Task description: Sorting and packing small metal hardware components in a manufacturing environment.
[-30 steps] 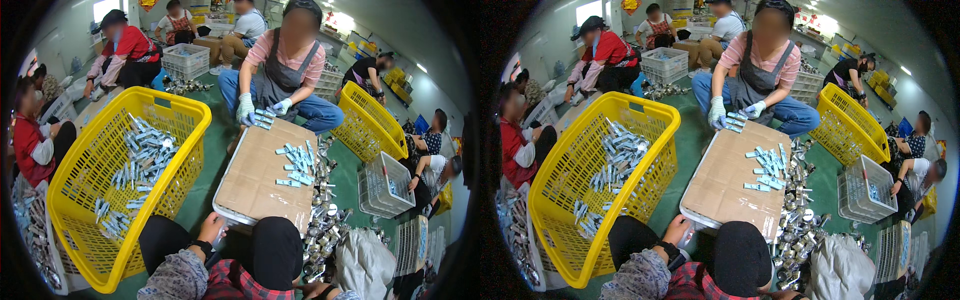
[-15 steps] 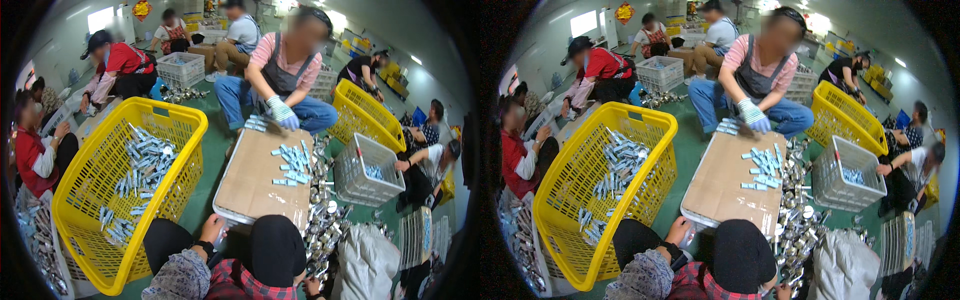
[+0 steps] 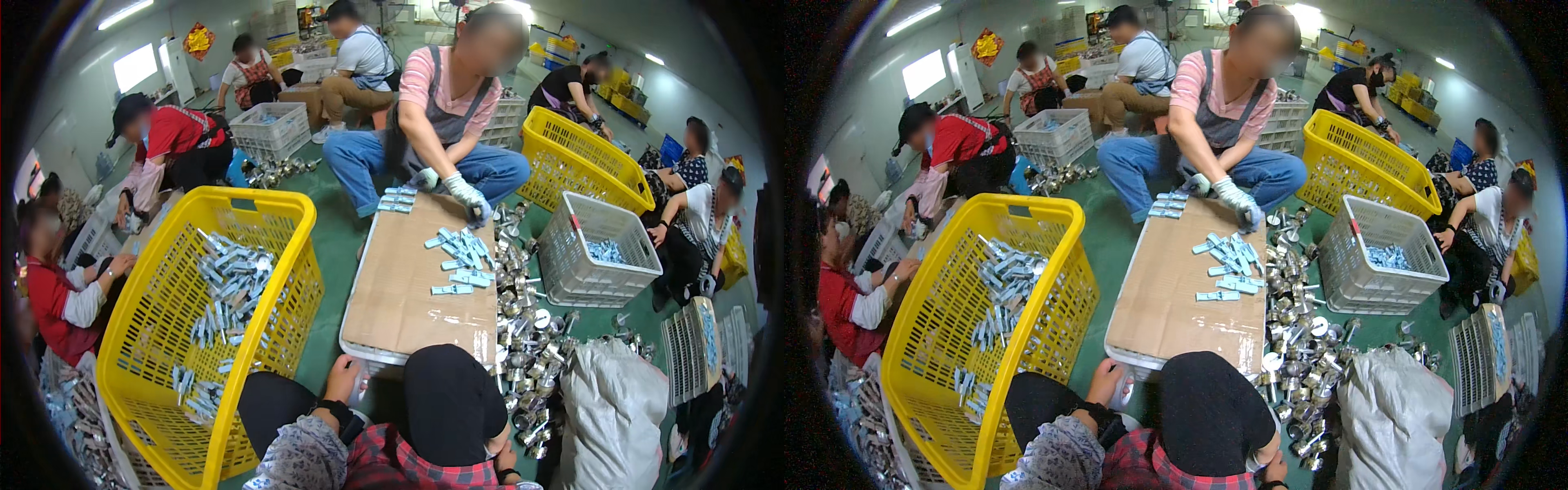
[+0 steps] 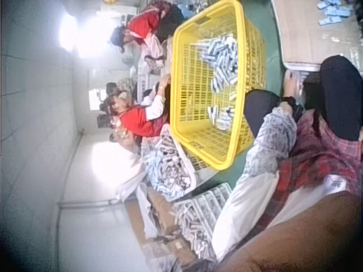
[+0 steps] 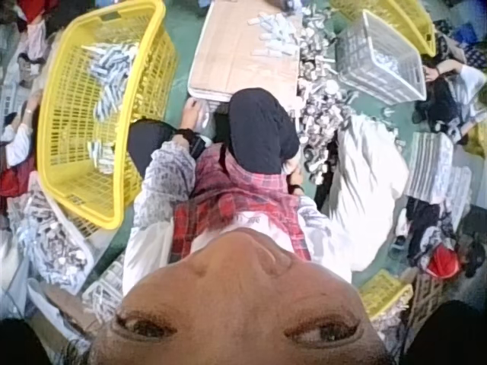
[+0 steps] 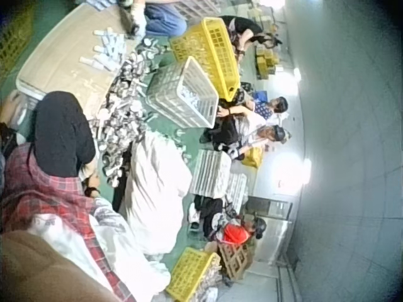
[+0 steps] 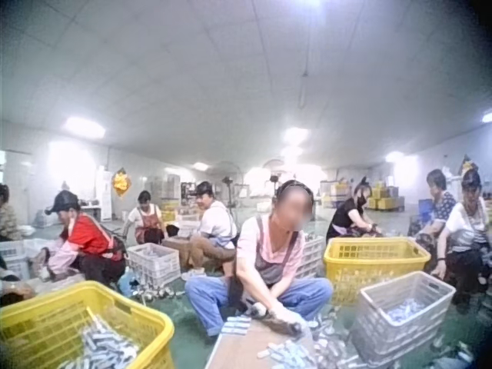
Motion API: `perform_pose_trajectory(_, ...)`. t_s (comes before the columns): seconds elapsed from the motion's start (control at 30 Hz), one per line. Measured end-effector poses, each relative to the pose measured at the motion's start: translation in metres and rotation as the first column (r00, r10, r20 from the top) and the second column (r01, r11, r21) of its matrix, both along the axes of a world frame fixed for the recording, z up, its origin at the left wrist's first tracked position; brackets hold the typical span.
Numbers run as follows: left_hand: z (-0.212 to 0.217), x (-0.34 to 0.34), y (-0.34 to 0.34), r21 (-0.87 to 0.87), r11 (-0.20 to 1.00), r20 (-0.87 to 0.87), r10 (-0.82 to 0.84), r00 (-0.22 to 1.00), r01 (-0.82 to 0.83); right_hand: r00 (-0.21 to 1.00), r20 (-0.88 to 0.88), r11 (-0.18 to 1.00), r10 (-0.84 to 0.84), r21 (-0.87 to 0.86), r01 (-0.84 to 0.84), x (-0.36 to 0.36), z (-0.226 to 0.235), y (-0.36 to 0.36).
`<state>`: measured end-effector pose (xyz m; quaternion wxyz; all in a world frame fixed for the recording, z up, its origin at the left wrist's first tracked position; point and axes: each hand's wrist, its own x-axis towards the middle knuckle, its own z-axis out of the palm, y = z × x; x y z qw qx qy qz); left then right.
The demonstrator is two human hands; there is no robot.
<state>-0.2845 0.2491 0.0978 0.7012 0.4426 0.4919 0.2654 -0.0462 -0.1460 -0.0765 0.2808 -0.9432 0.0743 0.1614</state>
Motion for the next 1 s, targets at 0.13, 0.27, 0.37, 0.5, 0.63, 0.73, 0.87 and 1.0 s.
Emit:
perform_pose_trajectory(0.13, 0.002, -0.004, -0.002, -0.002, 1.000, 0.020, 0.027, 0.999, -0.027, 0.879, -0.475, 0.902, -0.043, 0.361, 0.239, 0.014, 0.013, -0.003)
perform_pose_trajectory(0.27, 0.003, -0.001, -0.004, 0.003, 1.000, 0.012, 0.020, 1.000, -0.020, 0.959, 0.269, 0.937, 0.092, 0.302, -0.175, 0.038, -0.003, 0.003)
perform_pose_trajectory(0.37, 0.001, 0.004, -0.006, 0.027, 0.999, 0.049, 0.040, 0.998, -0.041, 0.943, 0.307, 0.947, 0.129, 0.243, -0.209, 0.047, -0.004, 0.024)
perform_pose_trajectory(0.5, -0.005, -0.003, -0.003, 0.011, 0.997, 0.034, 0.075, 0.997, -0.075, 0.943, 0.268, 0.957, 0.198, 0.157, -0.245, 0.025, 0.034, 0.050)
perform_pose_trajectory(0.63, -0.002, 0.000, 0.000, 0.025, 0.999, 0.024, 0.047, 0.999, -0.047, 0.889, 0.293, 0.929, 0.351, 0.010, -0.370, -0.005, 0.083, 0.046)
perform_pose_trajectory(0.73, -0.009, 0.003, 0.001, 0.020, 0.998, 0.038, 0.056, 0.998, -0.057, 0.863, 0.305, 0.882, 0.403, 0.121, -0.455, -0.006, 0.083, 0.029)
perform_pose_trajectory(0.87, -0.014, -0.002, 0.000, 0.029, 0.997, 0.024, 0.069, 0.997, -0.070, 0.875, 0.204, 0.871, 0.439, 0.143, -0.470, -0.013, 0.099, 0.020)
perform_pose_trajectory(1.0, -0.009, 0.000, -0.002, 0.024, 0.996, 0.040, 0.081, 0.996, -0.082, 0.915, 0.150, 0.849, 0.374, 0.343, -0.403, -0.003, 0.093, 0.024)
